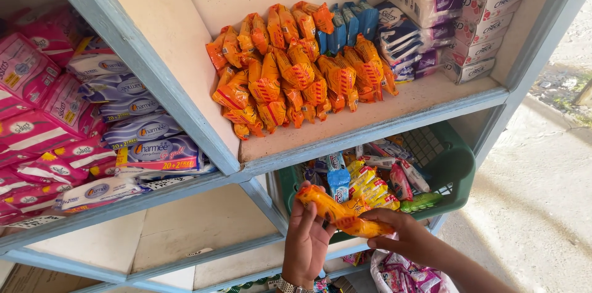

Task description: Restocking and organizing individual snack packages from a basket onto a retail shelf.

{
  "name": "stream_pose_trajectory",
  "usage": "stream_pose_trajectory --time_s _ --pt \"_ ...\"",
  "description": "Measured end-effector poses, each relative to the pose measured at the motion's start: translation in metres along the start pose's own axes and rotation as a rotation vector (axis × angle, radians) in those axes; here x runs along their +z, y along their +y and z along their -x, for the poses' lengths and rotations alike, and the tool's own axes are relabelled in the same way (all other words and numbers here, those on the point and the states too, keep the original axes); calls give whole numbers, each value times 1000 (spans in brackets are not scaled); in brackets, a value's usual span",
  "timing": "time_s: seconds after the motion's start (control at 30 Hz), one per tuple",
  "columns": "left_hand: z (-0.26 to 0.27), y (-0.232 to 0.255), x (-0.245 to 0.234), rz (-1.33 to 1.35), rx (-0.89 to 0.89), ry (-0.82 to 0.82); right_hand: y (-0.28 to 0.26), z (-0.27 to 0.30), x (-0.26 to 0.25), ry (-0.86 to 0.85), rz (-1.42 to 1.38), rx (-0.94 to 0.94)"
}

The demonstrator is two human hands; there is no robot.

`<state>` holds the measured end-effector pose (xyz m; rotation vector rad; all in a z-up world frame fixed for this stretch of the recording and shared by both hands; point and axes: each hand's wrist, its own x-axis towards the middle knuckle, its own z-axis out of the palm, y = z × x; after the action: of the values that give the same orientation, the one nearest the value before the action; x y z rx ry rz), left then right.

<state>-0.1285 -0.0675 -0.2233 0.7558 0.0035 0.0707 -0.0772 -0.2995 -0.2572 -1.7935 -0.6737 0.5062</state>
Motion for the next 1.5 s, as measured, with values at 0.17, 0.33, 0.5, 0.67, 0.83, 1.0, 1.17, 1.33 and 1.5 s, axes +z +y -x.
stream_pose_trajectory --time_s 0.17,0.33,0.5,0.67,0.83,1.0,1.17,1.33,1.5 --pt "5 -4 3 105 -107 5 -26 12 -7 152 182 -274" --pt "4 -27 -12 20 -169 -90 -36 19 -11 147 212 -362" --pt "4 -47 -16 -49 -213 -129 -40 22 -11 173 245 -416" --pt "5 -54 -11 -65 -259 -78 -26 21 -7 160 160 -368" --pt "6 -58 -12 -33 -271 -55 -19 16 -1 246 46 -341" --pt "7 -59 -12 11 -259 -82 -10 9 8 282 -286 -399" --pt "11 -50 0 62 -234 -52 12 6 11 352 -90 -385" --pt "5 -53 0 16 -121 31 8 3 14 295 -246 -360" --pt "-9 -60 -18 -105 39 22 1 0 14 312 -329 -391"
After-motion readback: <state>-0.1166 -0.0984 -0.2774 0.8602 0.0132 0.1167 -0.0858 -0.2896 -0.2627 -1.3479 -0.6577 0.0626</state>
